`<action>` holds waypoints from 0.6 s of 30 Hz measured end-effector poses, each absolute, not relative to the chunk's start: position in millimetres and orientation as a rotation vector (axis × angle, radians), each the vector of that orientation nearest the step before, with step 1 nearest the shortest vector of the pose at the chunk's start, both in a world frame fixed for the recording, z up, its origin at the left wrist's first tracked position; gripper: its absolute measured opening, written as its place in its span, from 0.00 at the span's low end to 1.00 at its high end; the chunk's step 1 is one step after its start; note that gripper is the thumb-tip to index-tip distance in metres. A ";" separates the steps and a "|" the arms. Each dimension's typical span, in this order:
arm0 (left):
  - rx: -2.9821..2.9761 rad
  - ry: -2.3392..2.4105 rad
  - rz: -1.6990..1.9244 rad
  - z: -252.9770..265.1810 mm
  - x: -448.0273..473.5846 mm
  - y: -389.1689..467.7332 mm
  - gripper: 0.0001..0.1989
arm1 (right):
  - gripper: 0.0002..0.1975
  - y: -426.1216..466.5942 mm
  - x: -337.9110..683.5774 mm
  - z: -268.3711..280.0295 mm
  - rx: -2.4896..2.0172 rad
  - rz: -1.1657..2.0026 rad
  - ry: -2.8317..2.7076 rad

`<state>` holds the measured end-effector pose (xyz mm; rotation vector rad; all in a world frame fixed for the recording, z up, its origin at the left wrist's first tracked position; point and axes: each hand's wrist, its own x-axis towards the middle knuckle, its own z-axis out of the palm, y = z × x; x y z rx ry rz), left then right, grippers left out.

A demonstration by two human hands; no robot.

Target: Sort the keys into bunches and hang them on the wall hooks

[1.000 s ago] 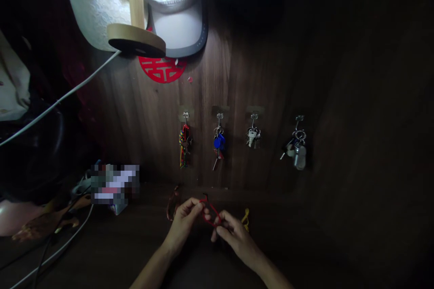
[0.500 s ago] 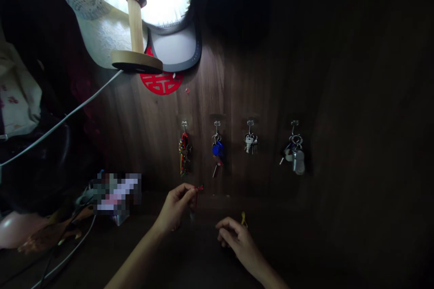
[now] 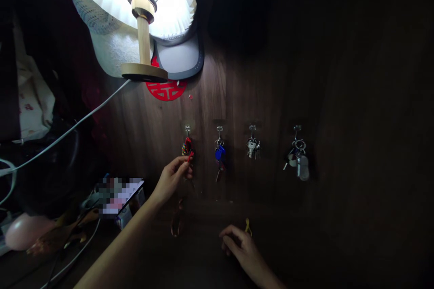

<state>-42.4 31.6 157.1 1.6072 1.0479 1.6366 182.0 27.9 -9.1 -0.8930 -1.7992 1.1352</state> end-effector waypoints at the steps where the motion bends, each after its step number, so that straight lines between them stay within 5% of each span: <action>1: 1.610 1.032 1.658 161.7 -44.4 34.4 0.17 | 0.15 28.3 181.9 -9.9 -0.895 1.136 -1.797; 18: 2.032 1.727 1.857 199.4 -47.3 85.2 0.11 | 0.12 30.7 180.1 -14.5 -0.874 1.192 -1.719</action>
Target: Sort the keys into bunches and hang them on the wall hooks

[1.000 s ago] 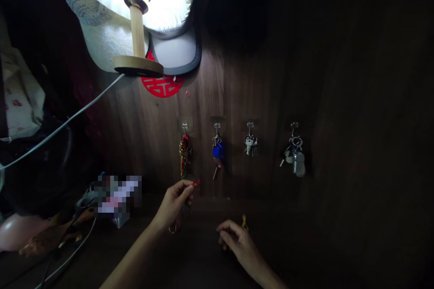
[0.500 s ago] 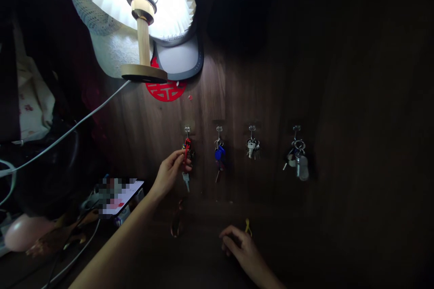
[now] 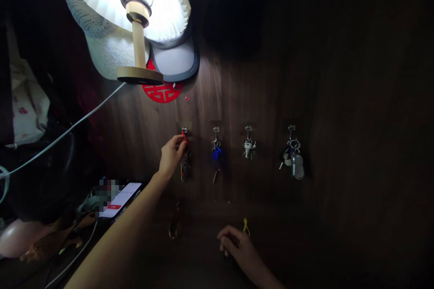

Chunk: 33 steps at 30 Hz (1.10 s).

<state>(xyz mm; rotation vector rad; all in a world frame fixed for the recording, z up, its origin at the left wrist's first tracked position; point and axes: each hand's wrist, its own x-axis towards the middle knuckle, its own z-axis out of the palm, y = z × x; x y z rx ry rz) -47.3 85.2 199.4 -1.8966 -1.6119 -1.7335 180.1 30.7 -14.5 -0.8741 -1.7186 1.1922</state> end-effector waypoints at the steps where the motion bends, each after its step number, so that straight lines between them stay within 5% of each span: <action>1: -1.897 -1.609 -1.692 200.0 -46.9 87.9 0.10 | 0.12 30.5 180.2 -14.4 -0.871 1.196 -1.715; 15: -1.739 -1.816 -1.514 184.2 -38.7 88.0 0.12 | 0.11 31.3 179.5 -15.5 -0.871 1.214 -1.697; 33: -1.781 -1.423 -2.240 99.1 -36.3 90.6 0.14 | 0.12 26.0 185.3 -8.5 -0.903 1.133 -1.823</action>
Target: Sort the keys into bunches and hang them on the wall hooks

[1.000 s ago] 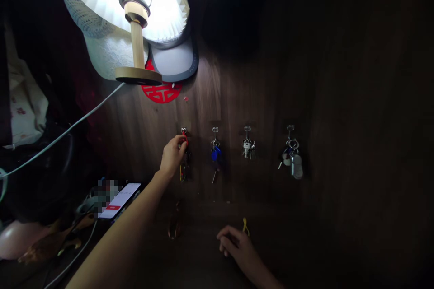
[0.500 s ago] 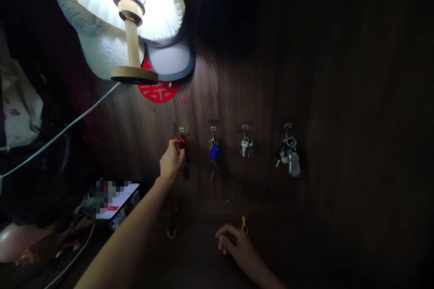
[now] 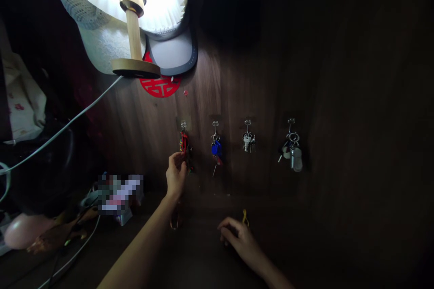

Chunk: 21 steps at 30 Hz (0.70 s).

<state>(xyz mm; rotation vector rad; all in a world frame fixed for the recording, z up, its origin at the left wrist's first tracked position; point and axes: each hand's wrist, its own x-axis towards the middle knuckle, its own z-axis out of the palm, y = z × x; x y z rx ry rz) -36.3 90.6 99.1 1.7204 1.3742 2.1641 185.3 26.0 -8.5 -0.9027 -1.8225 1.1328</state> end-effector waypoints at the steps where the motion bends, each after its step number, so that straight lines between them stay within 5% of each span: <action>1: 1.719 1.363 2.164 96.1 -35.2 87.7 0.14 | 0.12 25.1 185.5 -7.5 -0.898 1.129 -1.829; 21: 1.817 1.494 1.552 6.7 -14.2 8.6 0.16 | 0.16 21.7 190.1 -1.1 -0.919 1.066 -1.736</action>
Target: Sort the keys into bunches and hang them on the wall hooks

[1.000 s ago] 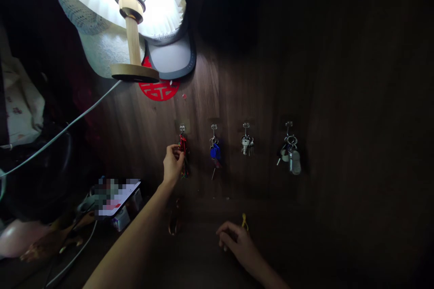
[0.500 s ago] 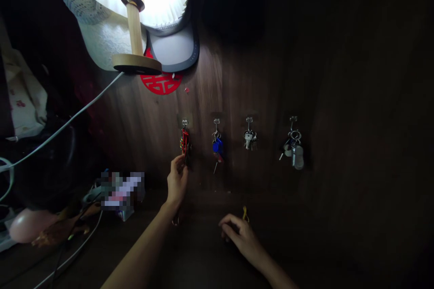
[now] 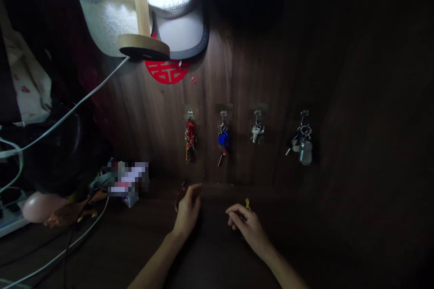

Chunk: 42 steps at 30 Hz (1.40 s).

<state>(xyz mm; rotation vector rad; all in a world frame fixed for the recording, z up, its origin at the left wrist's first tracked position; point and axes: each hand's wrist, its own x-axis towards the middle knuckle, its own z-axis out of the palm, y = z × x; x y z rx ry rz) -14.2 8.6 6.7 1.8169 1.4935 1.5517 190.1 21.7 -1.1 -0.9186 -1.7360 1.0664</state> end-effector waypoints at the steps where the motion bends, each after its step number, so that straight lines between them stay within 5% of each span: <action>1: 1.849 1.493 1.495 4.0 -12.0 4.7 0.15 | 0.17 22.0 190.8 -0.8 -0.923 1.058 -1.721; 12: 2.231 1.475 0.983 -5.1 -6.0 -11.5 0.17 | 0.20 32.2 202.8 -2.5 -0.978 0.932 -1.419; 22: 2.270 1.425 0.976 -7.4 -8.9 -9.1 0.15 | 0.19 54.9 229.2 -11.4 -1.155 0.723 -1.162; 42: 2.239 1.517 0.989 -0.3 -17.1 -10.7 0.15 | 0.08 53.1 226.1 -20.3 -1.380 0.332 -1.914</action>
